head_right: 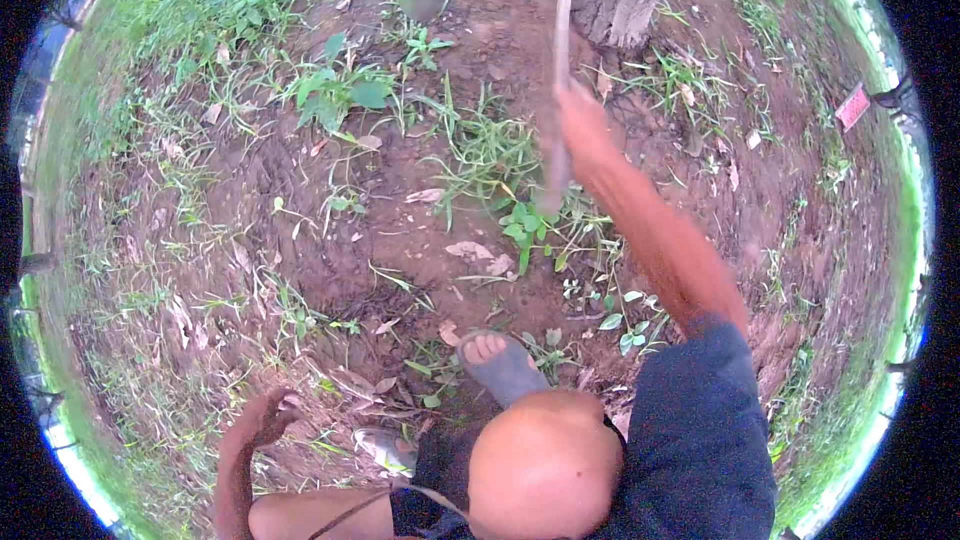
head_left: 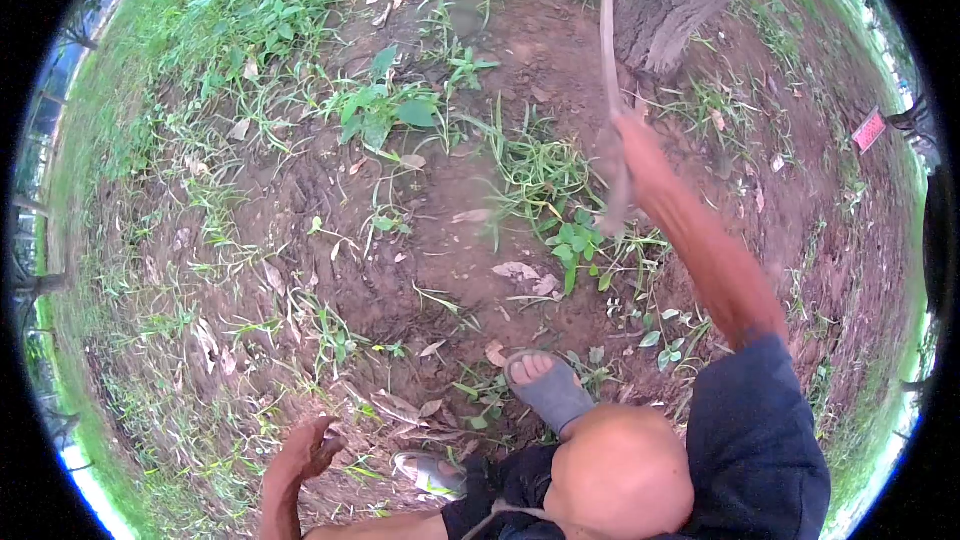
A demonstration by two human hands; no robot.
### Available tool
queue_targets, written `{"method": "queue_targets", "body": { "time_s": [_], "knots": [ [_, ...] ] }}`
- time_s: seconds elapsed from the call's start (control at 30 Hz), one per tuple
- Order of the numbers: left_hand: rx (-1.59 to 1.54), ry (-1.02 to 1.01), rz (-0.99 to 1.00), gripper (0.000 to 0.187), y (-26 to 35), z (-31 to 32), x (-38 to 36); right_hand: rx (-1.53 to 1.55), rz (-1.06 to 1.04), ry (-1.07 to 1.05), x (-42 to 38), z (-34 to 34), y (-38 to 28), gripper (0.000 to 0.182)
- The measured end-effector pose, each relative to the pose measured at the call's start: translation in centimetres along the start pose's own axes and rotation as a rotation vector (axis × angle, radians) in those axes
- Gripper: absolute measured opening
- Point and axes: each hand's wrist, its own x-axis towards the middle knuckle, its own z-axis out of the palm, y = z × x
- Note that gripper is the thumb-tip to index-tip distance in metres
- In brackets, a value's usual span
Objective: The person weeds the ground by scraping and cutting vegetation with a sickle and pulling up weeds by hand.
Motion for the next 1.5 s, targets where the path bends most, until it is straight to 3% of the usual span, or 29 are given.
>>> {"method": "queue_targets", "body": {
  "time_s": [0.1,0.2,0.27,0.33,0.57,0.63,0.7,0.8,0.97,1.07,1.2,1.27,1.3,1.37,1.5],
  "knots": [
    [0.036,-0.059,-0.106,0.046,0.1,0.0,0.1,-0.377,0.143,-0.063,-5.9,-5.1,-0.2,0.048],
    [0.005,-0.078,-0.056,0.048,1.4,-0.9,1.1,-0.62,0.229,0.006,-10.2,-5.9,-2.1,0.056],
    [-0.052,0.027,0.03,0.051,2.5,-1.3,1.8,-0.775,0.182,0.032,-9.5,-5.3,-4.0,0.057],
    [-0.073,0.008,0.017,0.051,3.6,-1.6,2.4,-0.82,0.141,-0.107,-5.8,-5.5,-5.8,0.054],
    [0.053,0.044,0.116,0.048,4.8,-1.7,2.2,-0.496,0.042,-0.141,7.7,2.5,-2.8,0.036],
    [0.076,0.017,0.079,0.048,4.7,-1.3,0.8,0.397,0.322,-0.417,8.5,4.2,-1.2,0.033],
    [-0.226,0.086,-0.002,0.049,4.8,-1.4,-0.2,0.233,0.199,-0.33,5.3,4.3,-0.1,0.037],
    [0.02,-0.093,-0.161,0.048,2.6,-1.3,0.3,-0.438,-0.009,0.055,-0.6,2.4,-0.1,0.046],
    [-0.028,-0.044,-0.045,0.049,1.9,-0.7,1.5,-0.66,0.14,-0.038,-5.4,-3.2,-5.5,0.046],
    [-0.056,-0.003,0.029,0.05,2.1,-0.8,2.5,-0.606,0.227,-0.127,-3.0,-3.8,-8.2,0.036],
    [0.006,-0.013,0.079,0.049,3.6,-0.7,3.7,-0.685,-0.05,-0.125,10.3,-1.2,-4.9,0.024],
    [0.057,-0.021,0.089,0.048,3.9,-0.9,3.5,-0.324,0.031,-0.116,14.0,3.4,-3.2,0.025],
    [-0.007,-0.032,0.053,0.05,4.7,-1.4,2.9,-0.327,0.037,-0.125,13.7,4.1,-2.6,0.025],
    [-0.249,-0.021,-0.032,0.054,4.9,-1.5,1.3,0.218,0.21,-0.458,12.6,4.7,-1.0,0.03],
    [-0.042,0.045,0.049,0.05,0.6,0.3,1.1,-0.375,0.126,-0.124,1.9,0.2,2.2,0.032]
  ]
}}
